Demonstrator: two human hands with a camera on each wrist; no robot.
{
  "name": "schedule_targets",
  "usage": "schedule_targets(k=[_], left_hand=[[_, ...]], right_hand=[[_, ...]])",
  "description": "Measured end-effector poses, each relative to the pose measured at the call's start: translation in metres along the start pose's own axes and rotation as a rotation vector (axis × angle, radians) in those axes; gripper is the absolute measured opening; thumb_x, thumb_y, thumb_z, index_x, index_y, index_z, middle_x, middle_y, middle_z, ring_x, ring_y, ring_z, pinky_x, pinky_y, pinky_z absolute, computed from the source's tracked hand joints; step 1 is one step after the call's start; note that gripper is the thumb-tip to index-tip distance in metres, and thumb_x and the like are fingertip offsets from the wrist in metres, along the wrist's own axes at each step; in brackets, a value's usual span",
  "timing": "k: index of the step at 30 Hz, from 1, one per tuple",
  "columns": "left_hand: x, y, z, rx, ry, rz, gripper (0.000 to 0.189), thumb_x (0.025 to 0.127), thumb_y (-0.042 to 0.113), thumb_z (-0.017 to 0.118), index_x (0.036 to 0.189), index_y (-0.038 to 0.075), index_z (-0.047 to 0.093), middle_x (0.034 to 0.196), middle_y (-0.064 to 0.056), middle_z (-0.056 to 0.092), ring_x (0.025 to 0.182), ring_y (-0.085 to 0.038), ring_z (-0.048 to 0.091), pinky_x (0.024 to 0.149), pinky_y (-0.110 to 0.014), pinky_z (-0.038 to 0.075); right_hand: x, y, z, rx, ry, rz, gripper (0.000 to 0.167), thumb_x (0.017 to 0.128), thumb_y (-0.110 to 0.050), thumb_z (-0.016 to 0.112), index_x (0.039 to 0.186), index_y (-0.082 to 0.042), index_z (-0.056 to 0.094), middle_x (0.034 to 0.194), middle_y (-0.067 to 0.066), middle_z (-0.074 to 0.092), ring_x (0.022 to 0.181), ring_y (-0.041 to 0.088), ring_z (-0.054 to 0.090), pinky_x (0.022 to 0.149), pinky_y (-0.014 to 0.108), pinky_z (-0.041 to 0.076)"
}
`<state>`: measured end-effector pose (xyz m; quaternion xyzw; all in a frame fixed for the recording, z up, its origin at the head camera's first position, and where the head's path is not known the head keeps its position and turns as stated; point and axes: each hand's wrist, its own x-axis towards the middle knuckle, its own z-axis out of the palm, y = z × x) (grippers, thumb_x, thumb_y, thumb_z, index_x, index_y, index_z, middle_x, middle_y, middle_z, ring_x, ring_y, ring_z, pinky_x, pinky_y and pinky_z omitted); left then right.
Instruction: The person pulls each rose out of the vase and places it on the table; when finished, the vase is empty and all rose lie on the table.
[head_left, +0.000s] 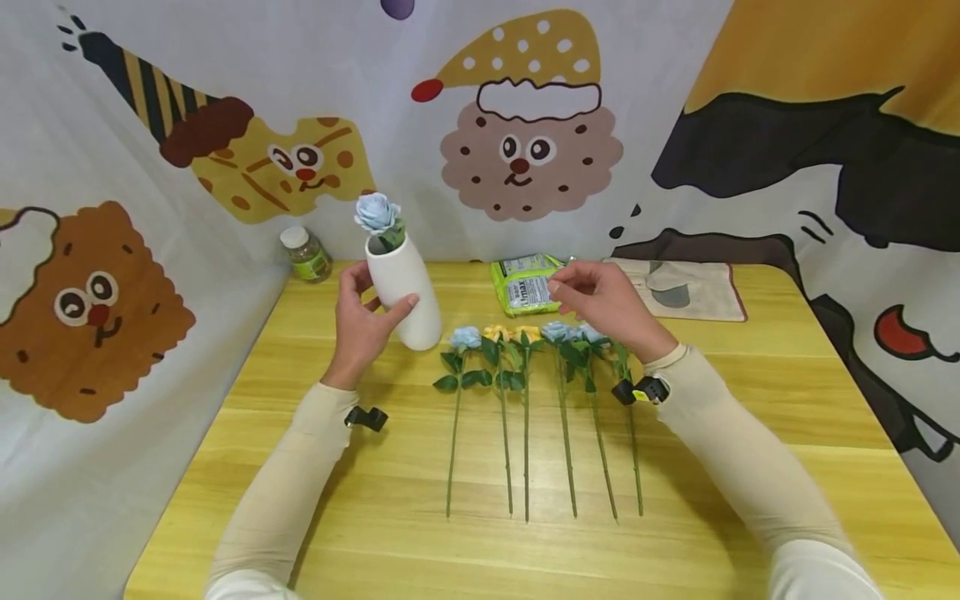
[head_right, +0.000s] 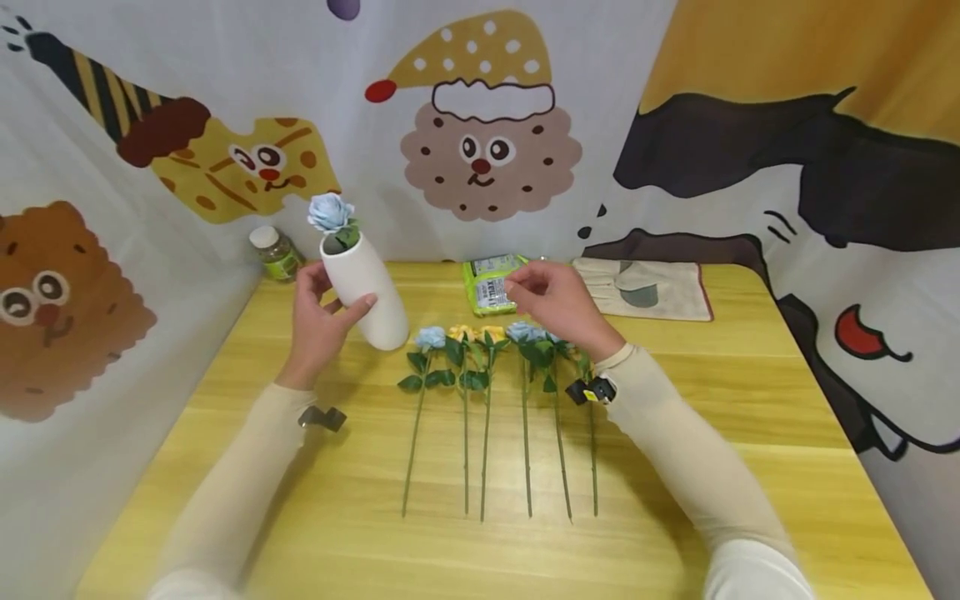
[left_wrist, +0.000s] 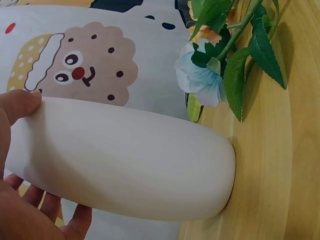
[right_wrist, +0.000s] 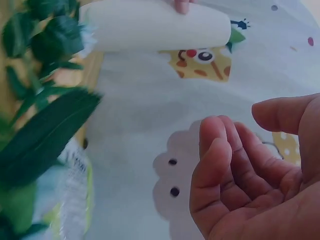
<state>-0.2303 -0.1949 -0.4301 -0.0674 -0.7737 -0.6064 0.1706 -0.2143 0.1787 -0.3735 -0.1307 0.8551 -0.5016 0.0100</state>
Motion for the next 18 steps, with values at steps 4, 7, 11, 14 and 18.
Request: schedule_targets(k=[4,7,11,14,18], left_hand=[[-0.001,-0.001,0.000,-0.006,-0.001,0.001,0.080,0.086,0.025,0.090,0.148,0.009,0.042,0.143,-0.013,0.051,0.130,-0.024,0.051,0.108,-0.055,0.048],[-0.002,-0.002,0.000,-0.004,0.000,-0.002,0.080,0.085,0.026,0.090,0.147,0.010,0.042,0.143,-0.012,0.052,0.130,-0.024,0.051,0.108,-0.055,0.048],[-0.002,-0.002,-0.001,0.001,0.007,-0.009,0.080,0.085,0.025,0.090,0.148,0.011,0.042,0.143,-0.012,0.052,0.130,-0.024,0.051,0.109,-0.055,0.048],[-0.002,-0.001,0.000,-0.001,0.008,-0.014,0.081,0.085,0.023,0.090,0.149,0.011,0.041,0.145,-0.012,0.051,0.132,-0.025,0.051,0.109,-0.056,0.048],[0.000,0.001,0.000,0.001,0.002,-0.016,0.082,0.085,0.025,0.090,0.149,0.011,0.041,0.145,-0.012,0.051,0.133,-0.025,0.051,0.109,-0.055,0.048]], right_hand=[[0.011,-0.013,0.011,0.012,-0.001,-0.048,0.025,0.105,-0.036,0.067,0.115,-0.015,0.076,0.097,0.005,0.075,0.081,0.021,0.070,0.068,0.034,0.054],[0.020,-0.023,0.020,0.006,0.003,-0.088,0.024,0.105,-0.036,0.067,0.115,-0.016,0.077,0.095,0.003,0.076,0.081,0.021,0.069,0.067,0.035,0.052],[0.031,-0.037,0.034,0.006,-0.010,-0.131,0.021,0.105,-0.034,0.068,0.112,-0.016,0.077,0.093,0.004,0.075,0.080,0.020,0.068,0.069,0.036,0.053],[0.038,-0.047,0.044,0.005,-0.023,-0.155,0.019,0.104,-0.031,0.068,0.111,-0.016,0.077,0.094,0.004,0.075,0.082,0.020,0.068,0.072,0.037,0.054],[0.048,-0.059,0.057,-0.003,-0.019,-0.188,0.021,0.103,-0.030,0.070,0.112,-0.013,0.078,0.097,0.003,0.075,0.084,0.018,0.067,0.077,0.036,0.055]])
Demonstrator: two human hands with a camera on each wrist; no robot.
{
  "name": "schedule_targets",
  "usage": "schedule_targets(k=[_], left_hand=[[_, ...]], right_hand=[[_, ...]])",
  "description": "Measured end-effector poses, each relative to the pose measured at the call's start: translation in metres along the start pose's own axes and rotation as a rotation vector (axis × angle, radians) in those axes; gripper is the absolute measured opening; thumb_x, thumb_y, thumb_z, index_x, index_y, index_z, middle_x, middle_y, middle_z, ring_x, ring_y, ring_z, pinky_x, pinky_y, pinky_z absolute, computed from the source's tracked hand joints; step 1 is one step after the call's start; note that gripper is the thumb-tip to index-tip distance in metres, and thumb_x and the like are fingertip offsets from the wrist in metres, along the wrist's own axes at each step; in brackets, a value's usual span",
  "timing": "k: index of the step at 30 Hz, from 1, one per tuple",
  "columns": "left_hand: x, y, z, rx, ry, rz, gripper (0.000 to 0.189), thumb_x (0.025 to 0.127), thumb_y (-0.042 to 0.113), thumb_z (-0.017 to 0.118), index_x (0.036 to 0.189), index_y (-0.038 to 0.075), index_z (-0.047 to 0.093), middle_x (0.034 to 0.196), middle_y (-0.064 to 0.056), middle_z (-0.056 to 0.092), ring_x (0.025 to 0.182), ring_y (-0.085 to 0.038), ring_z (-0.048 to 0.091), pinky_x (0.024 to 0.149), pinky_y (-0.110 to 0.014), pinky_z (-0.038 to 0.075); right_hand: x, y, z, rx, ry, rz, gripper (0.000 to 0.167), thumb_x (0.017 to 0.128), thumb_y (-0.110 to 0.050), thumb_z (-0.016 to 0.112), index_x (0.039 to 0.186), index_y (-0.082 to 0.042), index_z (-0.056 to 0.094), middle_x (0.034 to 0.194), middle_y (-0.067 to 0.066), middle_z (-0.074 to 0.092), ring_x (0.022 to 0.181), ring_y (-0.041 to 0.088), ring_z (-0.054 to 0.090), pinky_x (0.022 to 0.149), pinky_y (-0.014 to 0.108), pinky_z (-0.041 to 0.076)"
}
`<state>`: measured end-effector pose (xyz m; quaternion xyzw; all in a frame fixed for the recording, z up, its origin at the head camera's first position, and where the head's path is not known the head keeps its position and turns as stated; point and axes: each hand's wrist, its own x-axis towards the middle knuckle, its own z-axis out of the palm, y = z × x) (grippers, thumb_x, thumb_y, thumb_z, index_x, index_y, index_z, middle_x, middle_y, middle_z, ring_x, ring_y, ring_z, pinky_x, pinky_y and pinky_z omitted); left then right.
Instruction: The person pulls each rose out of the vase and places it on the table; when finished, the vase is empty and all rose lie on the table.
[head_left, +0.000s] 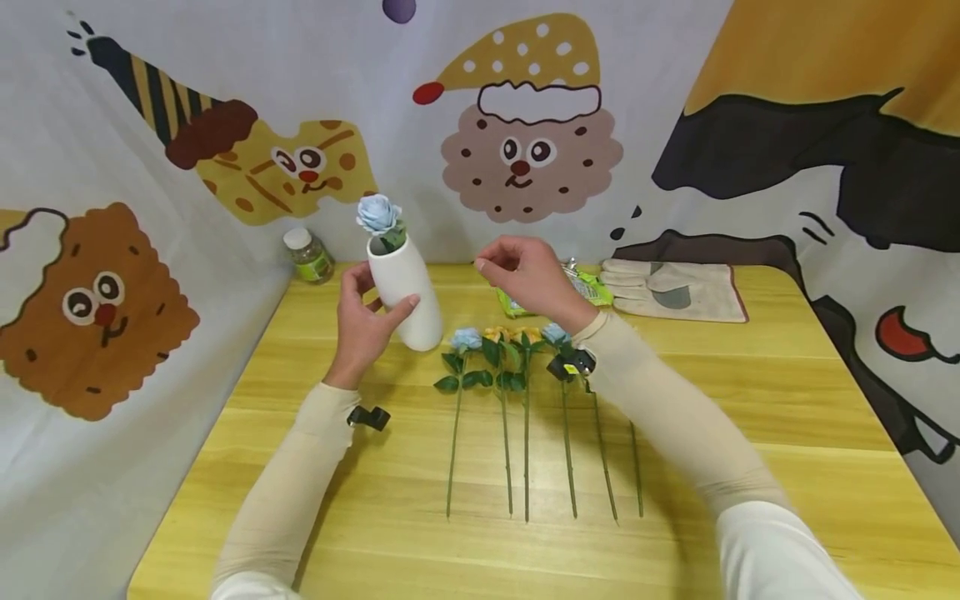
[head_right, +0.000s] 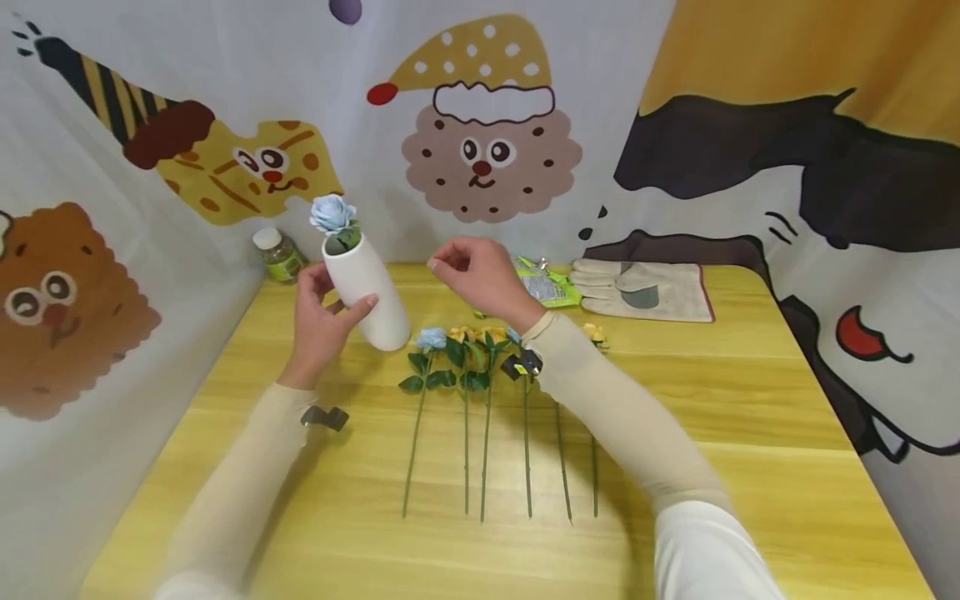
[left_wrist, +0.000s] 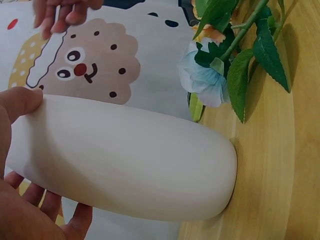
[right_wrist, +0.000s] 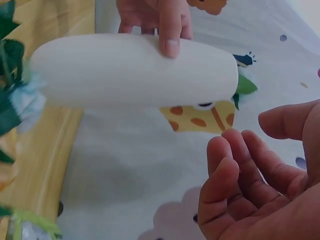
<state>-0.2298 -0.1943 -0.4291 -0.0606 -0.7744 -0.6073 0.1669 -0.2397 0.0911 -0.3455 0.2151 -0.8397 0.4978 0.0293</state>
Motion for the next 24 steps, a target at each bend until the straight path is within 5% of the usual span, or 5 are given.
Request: schedule_targets(k=[7,24], left_hand=[[0.002,0.000,-0.001,0.002,0.004,-0.004,0.082,0.085,0.028,0.090,0.149,0.010,0.041,0.145,-0.012,0.051,0.132,-0.025,0.050,0.110,-0.055,0.047],[0.003,-0.002,0.000,-0.024,-0.010,0.007,0.079,0.085,0.026,0.089,0.146,0.011,0.041,0.143,-0.013,0.050,0.132,-0.025,0.050,0.109,-0.056,0.047]], right_hand=[[0.024,-0.020,0.022,-0.017,0.005,-0.048,0.020,0.103,-0.029,0.071,0.112,-0.013,0.077,0.102,0.001,0.076,0.090,0.018,0.067,0.081,0.035,0.055],[0.069,-0.051,0.073,0.040,0.040,0.045,0.035,0.093,-0.041,0.082,0.117,-0.017,0.076,0.110,-0.003,0.074,0.095,0.012,0.068,0.079,0.028,0.057]])
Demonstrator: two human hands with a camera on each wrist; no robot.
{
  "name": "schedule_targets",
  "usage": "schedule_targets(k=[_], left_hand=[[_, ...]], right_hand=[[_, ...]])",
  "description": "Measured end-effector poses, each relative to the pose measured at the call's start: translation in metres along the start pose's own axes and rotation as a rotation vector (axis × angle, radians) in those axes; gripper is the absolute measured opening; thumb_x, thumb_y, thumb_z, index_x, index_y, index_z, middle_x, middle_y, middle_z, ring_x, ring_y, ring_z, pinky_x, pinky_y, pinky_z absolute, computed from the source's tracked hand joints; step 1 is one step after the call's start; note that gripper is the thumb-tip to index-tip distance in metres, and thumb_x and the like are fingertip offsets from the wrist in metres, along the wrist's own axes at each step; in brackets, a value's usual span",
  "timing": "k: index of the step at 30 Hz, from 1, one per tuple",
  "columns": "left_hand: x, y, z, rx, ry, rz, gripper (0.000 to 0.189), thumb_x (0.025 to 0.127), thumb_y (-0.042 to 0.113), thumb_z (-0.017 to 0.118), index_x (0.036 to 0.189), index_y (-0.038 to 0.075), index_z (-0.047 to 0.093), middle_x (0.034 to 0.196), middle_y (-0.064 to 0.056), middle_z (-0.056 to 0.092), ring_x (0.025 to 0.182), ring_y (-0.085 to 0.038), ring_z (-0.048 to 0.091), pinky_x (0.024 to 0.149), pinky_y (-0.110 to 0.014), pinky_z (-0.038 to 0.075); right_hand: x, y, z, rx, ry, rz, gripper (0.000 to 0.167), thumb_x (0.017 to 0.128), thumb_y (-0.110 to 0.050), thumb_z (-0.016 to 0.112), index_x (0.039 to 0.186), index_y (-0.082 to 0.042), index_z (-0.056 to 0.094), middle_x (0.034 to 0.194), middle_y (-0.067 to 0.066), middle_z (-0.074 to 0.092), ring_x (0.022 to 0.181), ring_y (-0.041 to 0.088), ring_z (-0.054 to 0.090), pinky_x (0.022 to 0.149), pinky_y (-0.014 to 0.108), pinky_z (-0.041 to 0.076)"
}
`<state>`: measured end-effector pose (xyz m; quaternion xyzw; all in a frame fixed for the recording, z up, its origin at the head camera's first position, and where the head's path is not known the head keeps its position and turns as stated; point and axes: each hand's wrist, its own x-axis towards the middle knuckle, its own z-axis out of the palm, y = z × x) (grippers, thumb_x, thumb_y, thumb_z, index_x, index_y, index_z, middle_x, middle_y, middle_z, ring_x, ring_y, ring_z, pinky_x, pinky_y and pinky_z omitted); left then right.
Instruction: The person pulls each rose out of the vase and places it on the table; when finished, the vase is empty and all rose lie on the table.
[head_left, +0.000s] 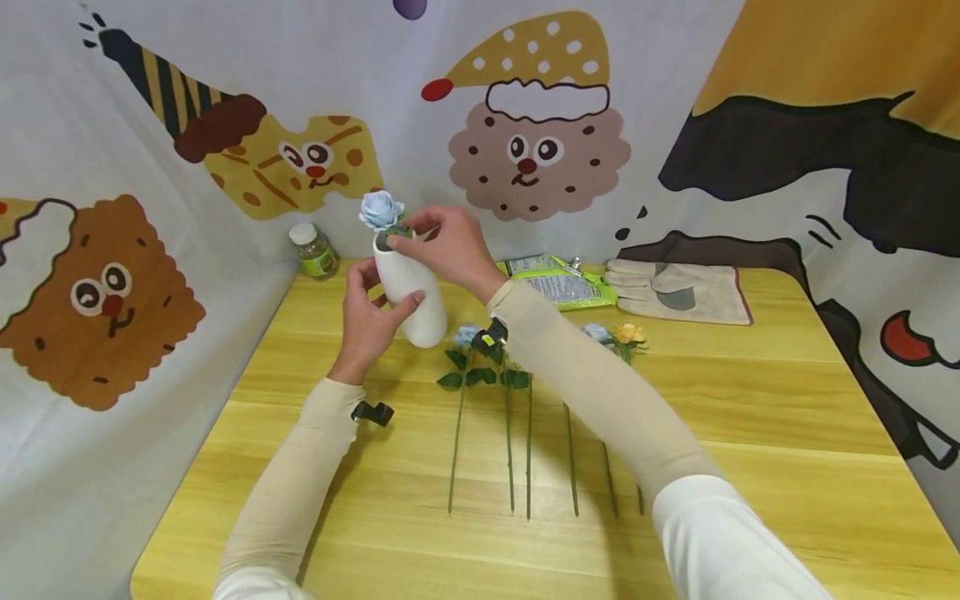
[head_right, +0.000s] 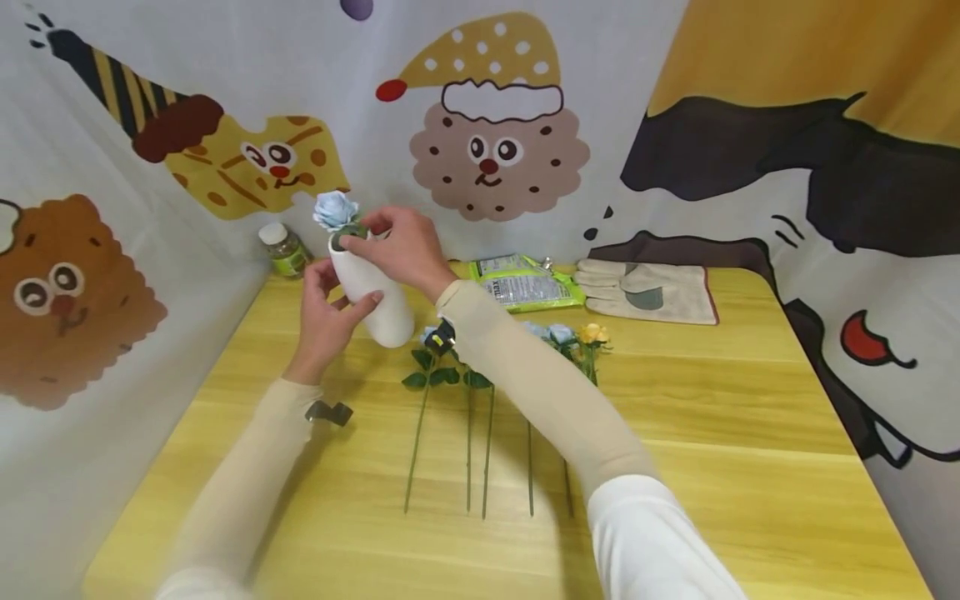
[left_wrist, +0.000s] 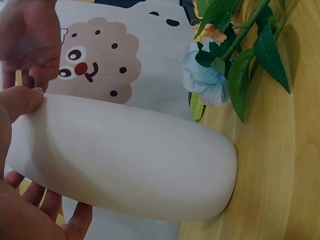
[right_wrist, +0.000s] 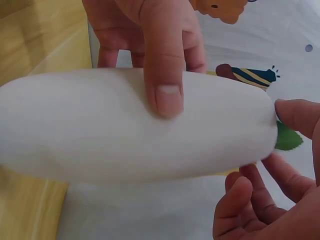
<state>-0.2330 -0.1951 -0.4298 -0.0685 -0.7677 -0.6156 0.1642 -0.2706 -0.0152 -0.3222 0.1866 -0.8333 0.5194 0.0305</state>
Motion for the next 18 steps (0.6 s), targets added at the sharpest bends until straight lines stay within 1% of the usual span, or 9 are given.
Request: schedule_targets(k=[4,7,9,14,16,18], left_hand=[[0.000,-0.001,0.000,-0.005,-0.004,0.009,0.079,0.085,0.025,0.089,0.146,0.011,0.041,0.142,-0.012,0.050,0.131,-0.025,0.050,0.109,-0.056,0.047],[0.000,-0.002,0.000,0.005,-0.005,0.012,0.079,0.086,0.027,0.089,0.146,0.012,0.041,0.142,-0.012,0.050,0.132,-0.025,0.050,0.109,-0.057,0.046],[0.000,-0.003,-0.001,0.015,-0.001,0.011,0.079,0.086,0.028,0.089,0.147,0.013,0.041,0.143,-0.011,0.050,0.132,-0.024,0.050,0.110,-0.057,0.046],[0.000,-0.004,-0.001,0.029,-0.004,0.009,0.079,0.086,0.032,0.088,0.147,0.015,0.041,0.145,-0.011,0.050,0.133,-0.025,0.050,0.110,-0.058,0.046],[0.000,-0.004,0.000,0.030,-0.009,0.010,0.079,0.086,0.034,0.088,0.148,0.016,0.041,0.145,-0.011,0.050,0.133,-0.025,0.050,0.110,-0.058,0.046],[0.001,-0.004,0.000,0.029,-0.012,0.013,0.079,0.086,0.034,0.088,0.147,0.016,0.041,0.144,-0.010,0.050,0.132,-0.025,0.051,0.110,-0.057,0.047]], right_hand=[[0.006,-0.006,0.009,-0.044,-0.002,0.029,0.035,0.094,-0.039,0.081,0.121,-0.017,0.077,0.115,-0.004,0.075,0.096,0.013,0.065,0.079,0.028,0.054],[0.010,-0.013,0.014,-0.070,-0.004,0.046,0.035,0.094,-0.035,0.081,0.123,-0.016,0.077,0.116,-0.003,0.076,0.099,0.012,0.063,0.080,0.027,0.052],[0.013,-0.016,0.018,-0.081,-0.010,0.052,0.031,0.095,-0.032,0.080,0.121,-0.015,0.078,0.112,-0.002,0.076,0.097,0.012,0.062,0.079,0.026,0.050],[0.015,-0.018,0.022,-0.076,0.000,0.060,0.017,0.097,-0.028,0.077,0.107,-0.014,0.080,0.098,-0.001,0.074,0.087,0.014,0.060,0.071,0.025,0.047],[0.015,-0.017,0.022,-0.063,0.013,0.060,0.016,0.098,-0.027,0.077,0.107,-0.014,0.080,0.098,-0.001,0.074,0.087,0.014,0.060,0.071,0.025,0.047],[0.015,-0.016,0.021,-0.050,0.023,0.064,0.017,0.097,-0.026,0.078,0.110,-0.015,0.079,0.102,-0.002,0.074,0.089,0.014,0.062,0.073,0.025,0.049]])
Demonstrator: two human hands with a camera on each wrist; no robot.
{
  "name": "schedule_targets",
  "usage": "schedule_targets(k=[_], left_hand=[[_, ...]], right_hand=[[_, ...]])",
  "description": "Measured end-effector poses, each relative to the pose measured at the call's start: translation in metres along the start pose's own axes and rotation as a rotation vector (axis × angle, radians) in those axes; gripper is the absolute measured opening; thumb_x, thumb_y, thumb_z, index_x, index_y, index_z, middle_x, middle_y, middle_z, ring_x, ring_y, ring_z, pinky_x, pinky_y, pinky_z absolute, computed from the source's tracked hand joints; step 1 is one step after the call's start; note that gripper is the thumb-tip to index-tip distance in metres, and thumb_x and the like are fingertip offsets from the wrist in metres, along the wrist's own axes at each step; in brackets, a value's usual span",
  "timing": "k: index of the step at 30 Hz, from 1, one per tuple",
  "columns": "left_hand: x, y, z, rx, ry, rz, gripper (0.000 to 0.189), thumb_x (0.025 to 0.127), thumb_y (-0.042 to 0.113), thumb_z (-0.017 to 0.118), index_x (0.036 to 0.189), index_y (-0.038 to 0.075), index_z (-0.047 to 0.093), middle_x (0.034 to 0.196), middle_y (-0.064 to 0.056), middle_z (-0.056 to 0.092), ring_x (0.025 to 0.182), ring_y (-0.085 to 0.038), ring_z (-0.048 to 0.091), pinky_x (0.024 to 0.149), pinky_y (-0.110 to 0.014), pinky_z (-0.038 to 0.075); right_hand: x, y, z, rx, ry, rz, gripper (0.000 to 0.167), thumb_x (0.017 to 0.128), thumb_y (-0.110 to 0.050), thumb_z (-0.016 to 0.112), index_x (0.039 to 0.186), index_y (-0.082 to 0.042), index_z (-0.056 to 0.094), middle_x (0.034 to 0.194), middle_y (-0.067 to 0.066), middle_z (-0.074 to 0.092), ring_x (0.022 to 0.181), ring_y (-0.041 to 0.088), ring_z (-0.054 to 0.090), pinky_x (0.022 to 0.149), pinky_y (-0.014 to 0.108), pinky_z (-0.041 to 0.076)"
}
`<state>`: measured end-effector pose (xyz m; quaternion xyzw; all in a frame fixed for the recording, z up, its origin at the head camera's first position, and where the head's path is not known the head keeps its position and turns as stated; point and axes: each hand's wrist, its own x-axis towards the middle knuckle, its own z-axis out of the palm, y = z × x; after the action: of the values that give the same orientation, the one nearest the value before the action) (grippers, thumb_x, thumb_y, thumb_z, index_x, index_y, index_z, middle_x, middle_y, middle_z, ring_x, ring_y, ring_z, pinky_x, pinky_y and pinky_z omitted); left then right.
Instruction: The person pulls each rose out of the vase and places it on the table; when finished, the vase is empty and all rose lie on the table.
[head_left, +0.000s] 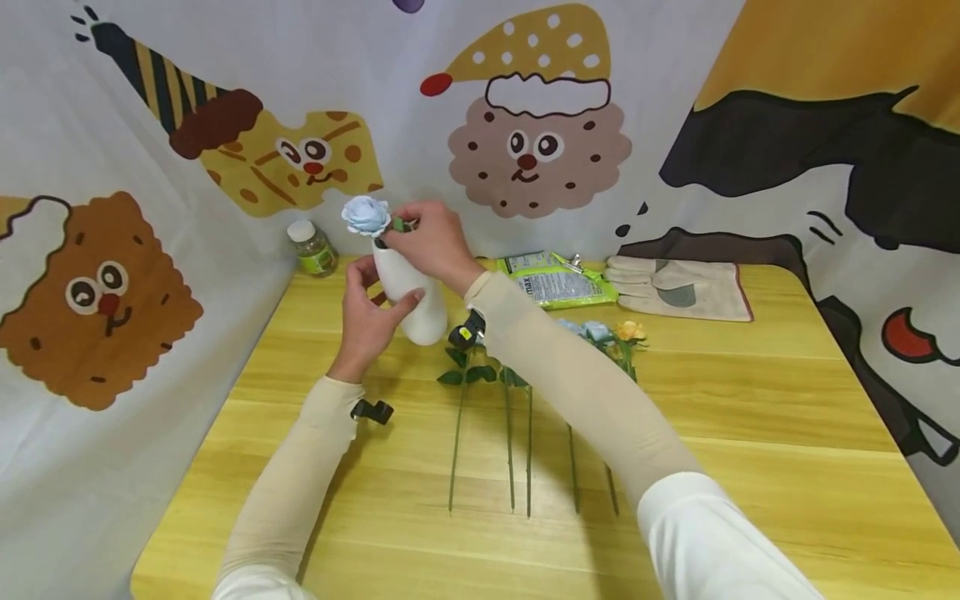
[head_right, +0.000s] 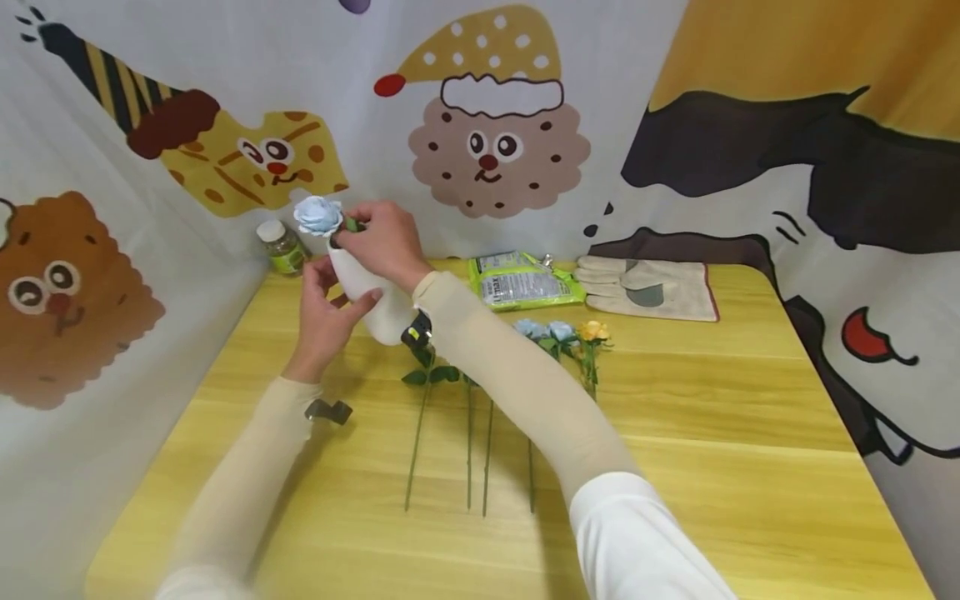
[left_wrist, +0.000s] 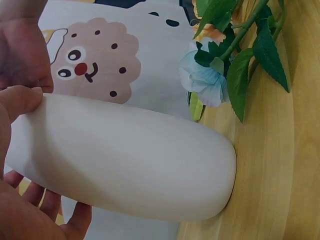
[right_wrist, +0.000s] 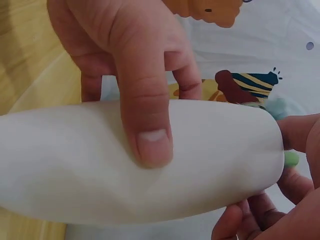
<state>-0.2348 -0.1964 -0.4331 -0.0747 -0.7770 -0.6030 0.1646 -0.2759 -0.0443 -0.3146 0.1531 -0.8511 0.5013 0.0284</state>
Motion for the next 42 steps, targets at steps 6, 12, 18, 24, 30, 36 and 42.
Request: schedule_targets(k=[6,12,18,24,30,36,42], left_hand=[[-0.001,0.003,-0.001,-0.013,0.002,0.009,0.078,0.086,0.027,0.088,0.147,0.014,0.041,0.142,-0.011,0.049,0.131,-0.025,0.051,0.109,-0.057,0.047],[-0.003,0.006,0.000,-0.026,-0.005,0.018,0.077,0.087,0.024,0.087,0.147,0.013,0.040,0.141,-0.012,0.048,0.131,-0.026,0.050,0.110,-0.059,0.046],[-0.002,0.005,0.001,-0.018,-0.004,0.019,0.077,0.087,0.025,0.088,0.146,0.011,0.041,0.141,-0.013,0.050,0.131,-0.026,0.051,0.110,-0.059,0.047],[-0.001,0.003,0.001,-0.009,0.013,0.009,0.077,0.086,0.025,0.089,0.145,0.011,0.042,0.140,-0.013,0.051,0.130,-0.026,0.052,0.108,-0.059,0.047],[-0.002,0.004,0.000,0.001,0.011,0.012,0.078,0.086,0.025,0.089,0.146,0.012,0.041,0.141,-0.013,0.051,0.130,-0.026,0.051,0.107,-0.058,0.047],[-0.002,0.004,-0.001,-0.004,0.023,0.025,0.077,0.086,0.023,0.089,0.146,0.010,0.042,0.139,-0.013,0.052,0.129,-0.026,0.052,0.105,-0.059,0.048],[-0.002,0.004,0.000,-0.011,0.011,0.017,0.076,0.086,0.026,0.089,0.145,0.011,0.042,0.138,-0.012,0.051,0.129,-0.025,0.052,0.108,-0.059,0.047]], right_hand=[[0.003,0.001,0.000,0.037,-0.052,0.023,0.026,0.095,-0.025,0.080,0.119,-0.015,0.078,0.116,0.000,0.076,0.097,0.016,0.068,0.080,0.029,0.056],[0.008,0.003,0.002,0.106,-0.104,0.037,0.024,0.097,-0.025,0.079,0.120,-0.016,0.078,0.118,0.000,0.075,0.099,0.017,0.068,0.080,0.030,0.055],[0.010,0.003,-0.003,0.128,-0.032,-0.015,0.015,0.100,-0.025,0.075,0.107,-0.012,0.074,0.111,0.002,0.074,0.101,0.016,0.067,0.086,0.030,0.056],[0.009,0.001,-0.014,0.253,0.012,-0.043,0.034,0.104,-0.026,0.070,0.137,-0.016,0.066,0.136,0.001,0.069,0.123,0.014,0.066,0.105,0.031,0.055],[0.007,0.002,-0.026,0.325,0.073,-0.096,0.040,0.104,-0.020,0.069,0.143,-0.016,0.061,0.145,0.001,0.063,0.132,0.013,0.061,0.113,0.028,0.049],[0.006,0.004,-0.030,0.420,0.110,-0.189,0.029,0.100,-0.009,0.073,0.128,-0.005,0.066,0.125,0.009,0.068,0.113,0.016,0.065,0.097,0.027,0.056],[0.004,0.010,-0.030,0.326,0.006,-0.173,0.029,0.099,-0.012,0.074,0.128,-0.011,0.074,0.121,0.003,0.074,0.105,0.015,0.066,0.088,0.027,0.056]])
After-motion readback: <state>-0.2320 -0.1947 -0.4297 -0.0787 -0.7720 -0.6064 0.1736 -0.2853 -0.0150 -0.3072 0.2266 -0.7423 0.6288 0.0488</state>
